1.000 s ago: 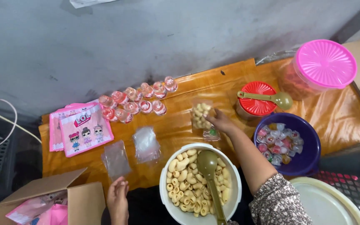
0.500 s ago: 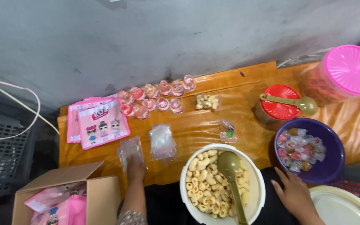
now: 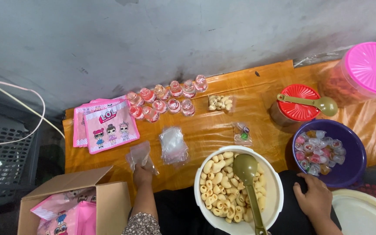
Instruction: Scooping puffed snacks from a large bowl into small plastic bags using a green scoop.
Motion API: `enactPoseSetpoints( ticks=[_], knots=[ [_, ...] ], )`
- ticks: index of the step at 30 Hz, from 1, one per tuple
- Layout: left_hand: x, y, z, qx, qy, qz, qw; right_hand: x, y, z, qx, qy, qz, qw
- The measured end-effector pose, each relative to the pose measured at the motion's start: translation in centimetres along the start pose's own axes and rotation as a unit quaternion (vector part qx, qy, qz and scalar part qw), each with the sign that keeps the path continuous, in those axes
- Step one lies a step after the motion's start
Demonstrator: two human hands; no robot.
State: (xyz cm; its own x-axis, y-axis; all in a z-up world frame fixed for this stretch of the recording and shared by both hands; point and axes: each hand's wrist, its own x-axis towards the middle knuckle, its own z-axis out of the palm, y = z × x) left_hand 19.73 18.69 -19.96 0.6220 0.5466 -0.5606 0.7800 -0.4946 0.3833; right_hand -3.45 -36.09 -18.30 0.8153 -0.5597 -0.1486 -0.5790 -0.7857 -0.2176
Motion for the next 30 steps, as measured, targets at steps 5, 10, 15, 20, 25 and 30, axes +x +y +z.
enactPoseSetpoints(
  ticks=[5,10,15,20,25,30],
  knots=[
    [-0.9,0.8,-0.1,0.025,-0.003,0.001,1.000,0.0,0.1,0.0,0.005,-0.008,0.009,1.000],
    [2.2,-1.6,1.4,-0.146,0.028,-0.018,0.989,0.0,0.4,0.6,0.000,0.009,0.002,1.000],
    [0.0,-0.5,-1.0,-0.065,0.030,-0.054,0.996,0.0,0.4,0.6,-0.005,0.000,0.009,1.000],
    [2.7,-1.6,0.0,-0.023,0.005,-0.075,0.997,-0.1,0.0,0.4,0.006,0.011,0.004,1.000],
    [3.7,-2.6,0.5,-0.023,0.021,-0.034,0.999,-0.2,-0.3,0.2,-0.003,0.010,-0.002,1.000],
    [5.5,-4.2,1.4,-0.245,0.162,0.105,0.950,0.0,-0.5,0.0,-0.003,-0.009,0.017,1.000]
  ],
)
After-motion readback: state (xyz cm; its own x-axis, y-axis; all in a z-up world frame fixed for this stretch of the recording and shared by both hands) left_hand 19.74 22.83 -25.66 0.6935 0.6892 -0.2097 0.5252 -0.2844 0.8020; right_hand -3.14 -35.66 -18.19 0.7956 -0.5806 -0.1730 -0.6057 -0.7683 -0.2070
